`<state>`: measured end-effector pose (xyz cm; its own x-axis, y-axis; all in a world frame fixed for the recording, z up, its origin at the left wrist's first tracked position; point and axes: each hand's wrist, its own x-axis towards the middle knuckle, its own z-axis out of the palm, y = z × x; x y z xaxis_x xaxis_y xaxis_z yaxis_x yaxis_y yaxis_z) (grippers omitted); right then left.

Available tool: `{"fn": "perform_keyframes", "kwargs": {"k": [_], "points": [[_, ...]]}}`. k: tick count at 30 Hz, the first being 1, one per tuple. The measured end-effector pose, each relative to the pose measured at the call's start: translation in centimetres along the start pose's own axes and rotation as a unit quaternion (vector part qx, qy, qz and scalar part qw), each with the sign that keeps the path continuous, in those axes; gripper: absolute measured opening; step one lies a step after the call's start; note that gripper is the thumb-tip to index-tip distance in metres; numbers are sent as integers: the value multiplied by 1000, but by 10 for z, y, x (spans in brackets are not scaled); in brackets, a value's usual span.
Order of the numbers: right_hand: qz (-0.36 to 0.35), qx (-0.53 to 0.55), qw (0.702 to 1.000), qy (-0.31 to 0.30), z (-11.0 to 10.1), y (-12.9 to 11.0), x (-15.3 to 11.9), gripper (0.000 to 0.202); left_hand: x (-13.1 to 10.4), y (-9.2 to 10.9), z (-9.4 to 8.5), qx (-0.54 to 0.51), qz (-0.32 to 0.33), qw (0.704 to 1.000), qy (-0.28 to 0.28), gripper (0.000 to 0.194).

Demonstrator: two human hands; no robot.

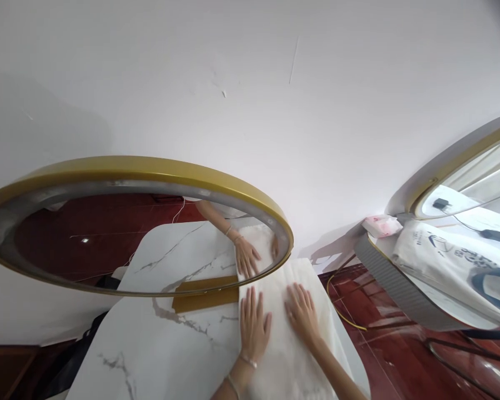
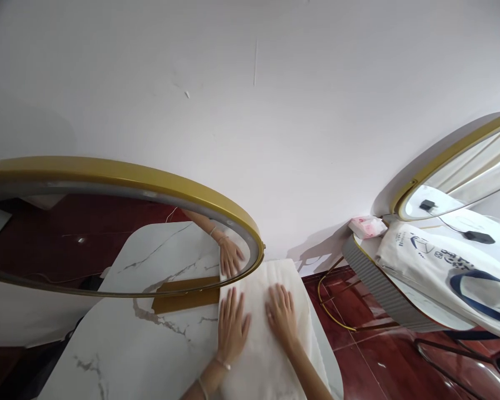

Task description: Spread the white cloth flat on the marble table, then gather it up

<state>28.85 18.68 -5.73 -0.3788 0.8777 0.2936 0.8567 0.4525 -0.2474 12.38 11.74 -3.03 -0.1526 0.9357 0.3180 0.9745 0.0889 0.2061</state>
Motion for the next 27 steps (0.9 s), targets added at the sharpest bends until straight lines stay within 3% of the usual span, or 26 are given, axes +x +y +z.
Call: {"fn": "perform_keyframes", "kwargs": {"k": [2, 5, 8, 12, 15, 18, 20, 22, 25, 27], "points": [[-7, 16, 1000, 24, -4, 11, -54, 42, -28, 1, -6, 20, -10, 1000, 12, 62], [-8, 53, 998, 12, -16, 41, -123, 43, -45, 2, -11, 36, -36, 999, 15, 64], [-19, 78, 996, 29, -34, 64, -150, 50, -43, 4, -12, 24, -11, 1000, 11, 64], [30, 78, 996, 37, -45, 45, -120, 58, -26, 7, -10, 0, 19, 1000, 5, 64], [43, 67, 991, -104, -46, 30, -97, 66, -7, 7, -3, 2, -11, 1000, 26, 66], [13, 67, 972, -225, -51, 55, -103, 79, 10, 6, 8, 8, -29, 999, 39, 66], [-1, 61, 975, -214, -54, 80, -111, 78, 20, 7, 16, 6, -33, 999, 41, 64], [-4, 46, 988, -146, -54, 90, -105, 63, 28, 10, 22, 2, -44, 998, 38, 63], [12, 46, 997, -56, -42, 64, -55, 46, 45, 15, 27, -1, -71, 997, 13, 59], [50, 49, 995, -69, -30, 30, -5, 53, 61, 17, 29, -1, -82, 997, -14, 54]]}}
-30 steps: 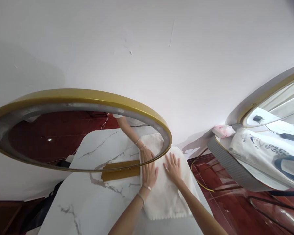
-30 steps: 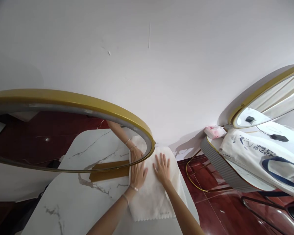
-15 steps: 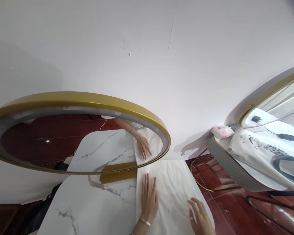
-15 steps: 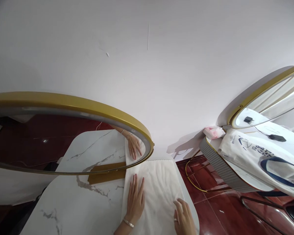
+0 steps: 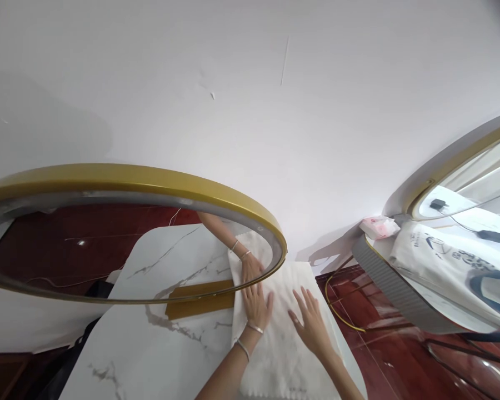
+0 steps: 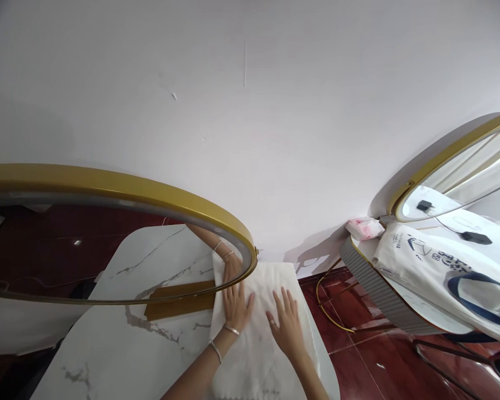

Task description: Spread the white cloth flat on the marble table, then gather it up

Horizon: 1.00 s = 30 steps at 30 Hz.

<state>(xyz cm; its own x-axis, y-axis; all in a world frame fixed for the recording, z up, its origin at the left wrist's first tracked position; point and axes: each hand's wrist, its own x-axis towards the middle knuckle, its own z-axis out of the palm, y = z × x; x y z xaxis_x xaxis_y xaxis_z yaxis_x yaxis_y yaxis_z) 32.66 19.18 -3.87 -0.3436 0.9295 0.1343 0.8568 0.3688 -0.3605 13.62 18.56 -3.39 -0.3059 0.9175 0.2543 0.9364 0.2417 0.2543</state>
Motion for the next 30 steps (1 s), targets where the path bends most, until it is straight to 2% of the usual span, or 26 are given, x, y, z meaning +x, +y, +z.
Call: {"fn": "perform_keyframes", "kwargs": {"k": [3, 5, 7, 9, 12, 16, 18, 20, 21, 23, 26, 30], "points": [[108, -35, 992, -62, 9, -40, 71, 59, 29, 5, 1, -6, 4, 1000, -25, 49], [96, -71, 991, -62, 10, -47, 104, 57, 43, 5, 1, -15, 13, 999, -30, 47], [77, -90, 991, -55, 9, -44, 121, 54, 45, 3, -1, -19, 21, 999, -34, 44], [73, -92, 992, -55, 10, -38, 122, 54, 30, -2, -7, -19, 28, 999, -38, 43], [54, -97, 994, -23, 14, -29, 92, 52, -24, -12, -23, -25, 73, 997, -31, 51], [-19, -102, 993, 62, 17, -19, 3, 54, -111, -28, -41, -15, 104, 994, -21, 59], [-35, -105, 991, 77, 15, -14, -44, 59, -140, -33, -45, -7, 113, 993, -18, 61], [-33, -112, 990, 84, 13, -10, -76, 63, -154, -36, -45, -1, 123, 992, -13, 62], [-31, -116, 989, 88, 12, -8, -83, 64, -155, -36, -45, 1, 123, 992, -13, 62], [-35, -123, 988, 92, 12, -3, -77, 63, -146, -33, -41, 2, 115, 993, -10, 62], [-46, -134, 986, 87, 16, 4, -28, 56, -111, -25, -31, -4, 106, 994, 13, 63], [-47, -138, 987, 62, 20, 13, 47, 50, -51, -18, -13, -25, 163, 986, 28, 60]]}}
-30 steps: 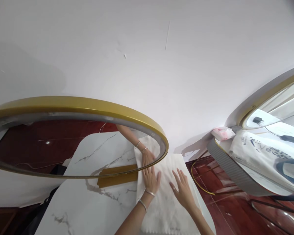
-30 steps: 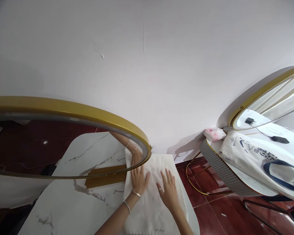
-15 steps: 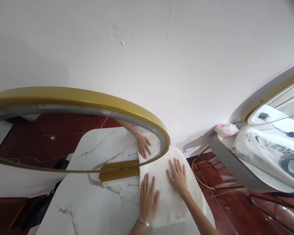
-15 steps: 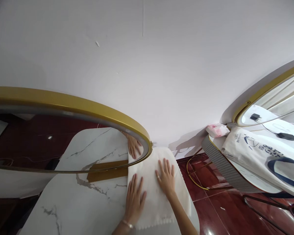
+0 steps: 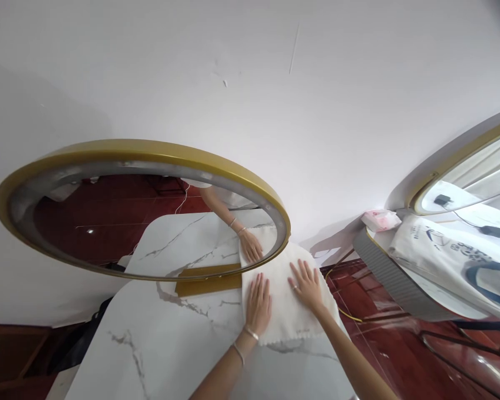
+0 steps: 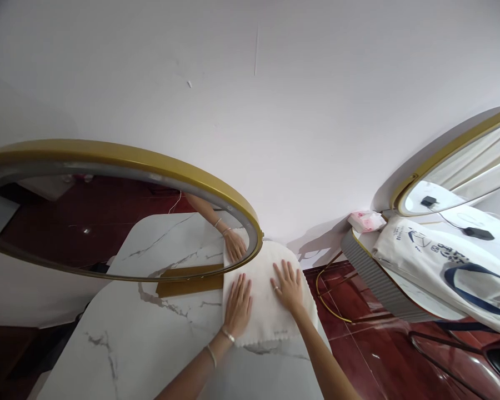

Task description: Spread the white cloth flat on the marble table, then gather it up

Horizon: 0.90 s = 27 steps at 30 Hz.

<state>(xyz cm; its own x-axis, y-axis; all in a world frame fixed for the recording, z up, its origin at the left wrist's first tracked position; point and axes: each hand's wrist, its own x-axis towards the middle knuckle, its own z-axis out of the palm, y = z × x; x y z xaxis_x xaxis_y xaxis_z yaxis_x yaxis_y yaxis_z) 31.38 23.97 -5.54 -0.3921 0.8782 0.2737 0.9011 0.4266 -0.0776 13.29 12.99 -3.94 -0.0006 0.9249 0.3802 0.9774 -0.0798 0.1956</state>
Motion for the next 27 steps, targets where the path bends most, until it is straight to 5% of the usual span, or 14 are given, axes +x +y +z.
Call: {"fn": "perform_keyframes", "kwargs": {"k": [2, 5, 13, 17, 23, 27], "points": [[12, 15, 1000, 12, 1, 4, 14, 48, 18, -7, 7, -10, 17, 1000, -5, 59], [51, 37, 997, 48, -6, 4, -2, 45, 19, -9, 5, -29, 23, 999, -16, 59], [54, 22, 996, 61, -22, 3, -164, 59, -90, 36, -34, -71, 8, 995, -67, 62], [83, 5, 995, 56, -25, 2, -212, 62, -121, 46, -34, -90, 11, 993, -74, 61], [70, -2, 996, 61, -30, 3, -184, 61, -70, 25, -25, -71, -127, 989, 21, 50], [19, 15, 999, 34, -26, 4, -145, 64, -39, 16, -19, -79, -63, 995, -6, 55]]}}
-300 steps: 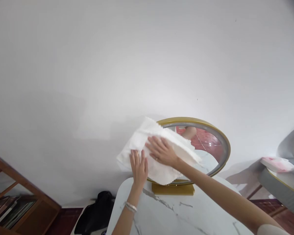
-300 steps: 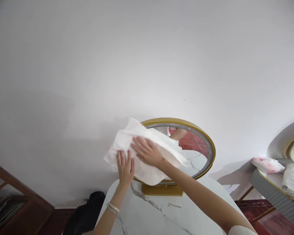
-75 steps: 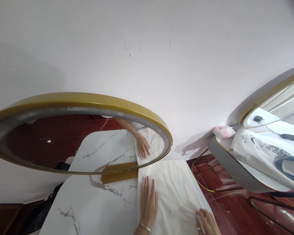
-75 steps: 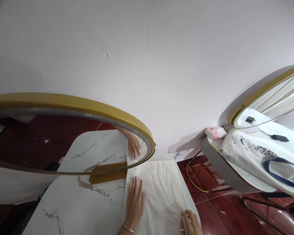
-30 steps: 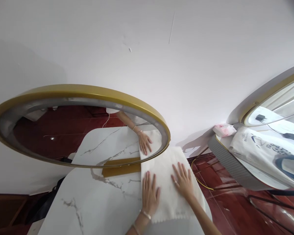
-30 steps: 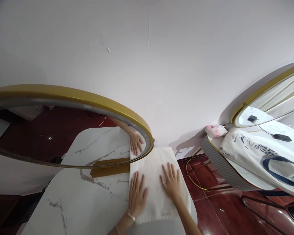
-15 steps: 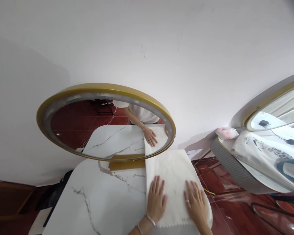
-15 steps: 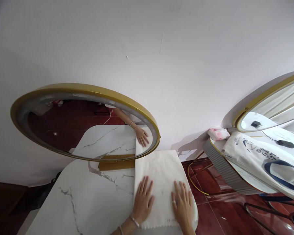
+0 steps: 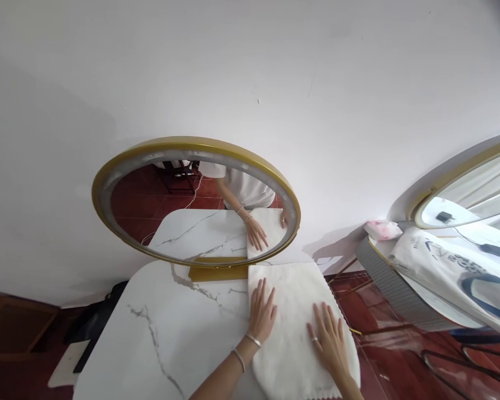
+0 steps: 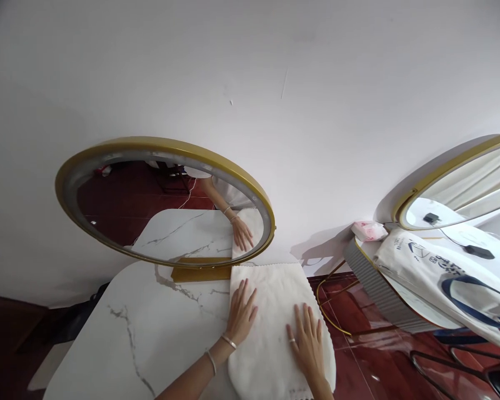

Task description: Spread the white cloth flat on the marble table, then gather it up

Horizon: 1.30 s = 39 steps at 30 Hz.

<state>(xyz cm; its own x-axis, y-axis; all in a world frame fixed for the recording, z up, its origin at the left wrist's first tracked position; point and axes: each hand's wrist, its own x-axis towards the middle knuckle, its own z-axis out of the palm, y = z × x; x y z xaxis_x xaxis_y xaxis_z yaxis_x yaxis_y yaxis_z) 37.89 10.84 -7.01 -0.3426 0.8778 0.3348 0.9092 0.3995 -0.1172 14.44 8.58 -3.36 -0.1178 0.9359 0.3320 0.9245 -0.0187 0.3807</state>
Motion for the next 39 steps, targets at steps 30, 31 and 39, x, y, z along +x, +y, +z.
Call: {"fn": "perform_keyframes", "kwargs": {"k": [30, 31, 39], "points": [[-29, 43, 999, -3, 37, -190, 53, 57, -113, -116, -75, 32, 49, 998, -24, 45], [-25, 34, 999, 1, 36, -176, 49, 57, -117, -99, -69, 20, 68, 997, -42, 53], [6, -4, 1000, 7, 29, -154, 40, 62, -115, -80, -75, -7, 116, 989, -88, 71]]}}
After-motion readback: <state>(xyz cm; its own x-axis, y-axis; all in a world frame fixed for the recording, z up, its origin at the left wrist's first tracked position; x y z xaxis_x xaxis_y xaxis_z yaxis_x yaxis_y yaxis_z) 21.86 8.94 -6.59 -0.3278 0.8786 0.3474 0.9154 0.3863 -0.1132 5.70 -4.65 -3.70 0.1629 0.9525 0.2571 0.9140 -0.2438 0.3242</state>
